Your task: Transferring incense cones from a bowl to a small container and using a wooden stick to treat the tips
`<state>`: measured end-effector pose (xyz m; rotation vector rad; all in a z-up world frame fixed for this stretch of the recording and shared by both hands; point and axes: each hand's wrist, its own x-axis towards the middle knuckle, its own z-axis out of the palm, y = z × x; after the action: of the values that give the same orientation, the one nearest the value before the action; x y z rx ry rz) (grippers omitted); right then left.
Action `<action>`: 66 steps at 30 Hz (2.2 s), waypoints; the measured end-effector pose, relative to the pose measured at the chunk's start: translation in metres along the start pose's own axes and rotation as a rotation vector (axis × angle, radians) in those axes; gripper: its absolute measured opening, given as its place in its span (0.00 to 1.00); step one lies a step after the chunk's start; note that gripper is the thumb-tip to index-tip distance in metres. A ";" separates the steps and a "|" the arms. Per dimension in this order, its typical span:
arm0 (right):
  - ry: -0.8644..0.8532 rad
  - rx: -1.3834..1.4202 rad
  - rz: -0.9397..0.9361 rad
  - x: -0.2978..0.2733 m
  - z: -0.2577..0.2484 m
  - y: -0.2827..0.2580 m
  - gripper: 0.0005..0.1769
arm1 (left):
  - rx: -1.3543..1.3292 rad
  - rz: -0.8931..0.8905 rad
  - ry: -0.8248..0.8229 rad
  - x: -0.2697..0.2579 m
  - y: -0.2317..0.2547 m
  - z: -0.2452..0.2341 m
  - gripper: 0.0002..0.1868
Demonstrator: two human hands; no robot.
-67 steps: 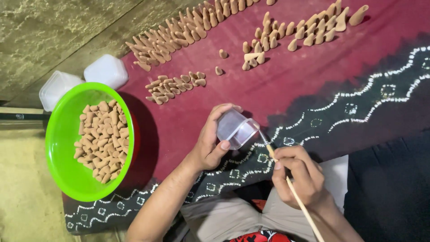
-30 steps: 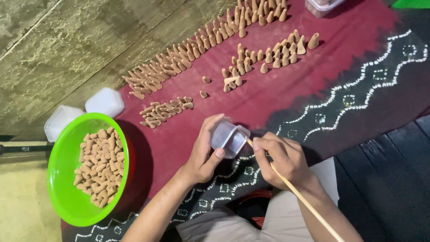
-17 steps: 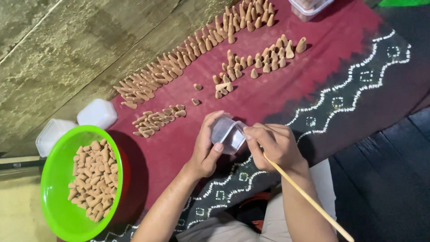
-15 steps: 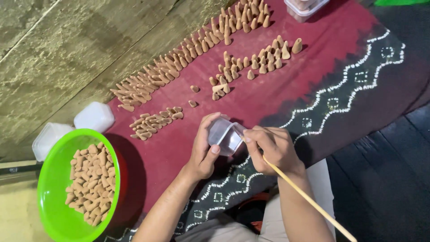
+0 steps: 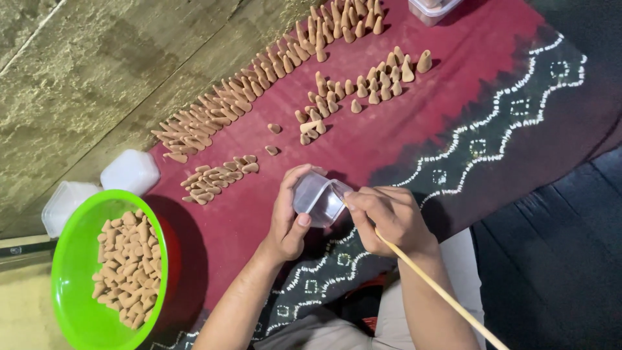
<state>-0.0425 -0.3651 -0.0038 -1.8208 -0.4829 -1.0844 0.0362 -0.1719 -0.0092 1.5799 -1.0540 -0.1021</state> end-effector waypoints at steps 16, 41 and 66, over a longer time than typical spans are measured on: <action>0.092 -0.008 -0.028 -0.019 0.007 0.009 0.04 | -0.012 -0.001 0.013 0.000 0.000 0.001 0.39; 0.020 -0.029 -0.017 -0.024 0.007 0.009 0.03 | -0.044 -0.041 0.023 -0.008 -0.005 -0.005 0.38; 0.076 -0.029 -0.053 -0.043 0.010 0.017 0.03 | -0.072 -0.067 0.006 -0.010 -0.003 -0.008 0.37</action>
<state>-0.0484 -0.3594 -0.0500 -1.7937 -0.4751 -1.1974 0.0367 -0.1598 -0.0137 1.5494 -0.9823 -0.1788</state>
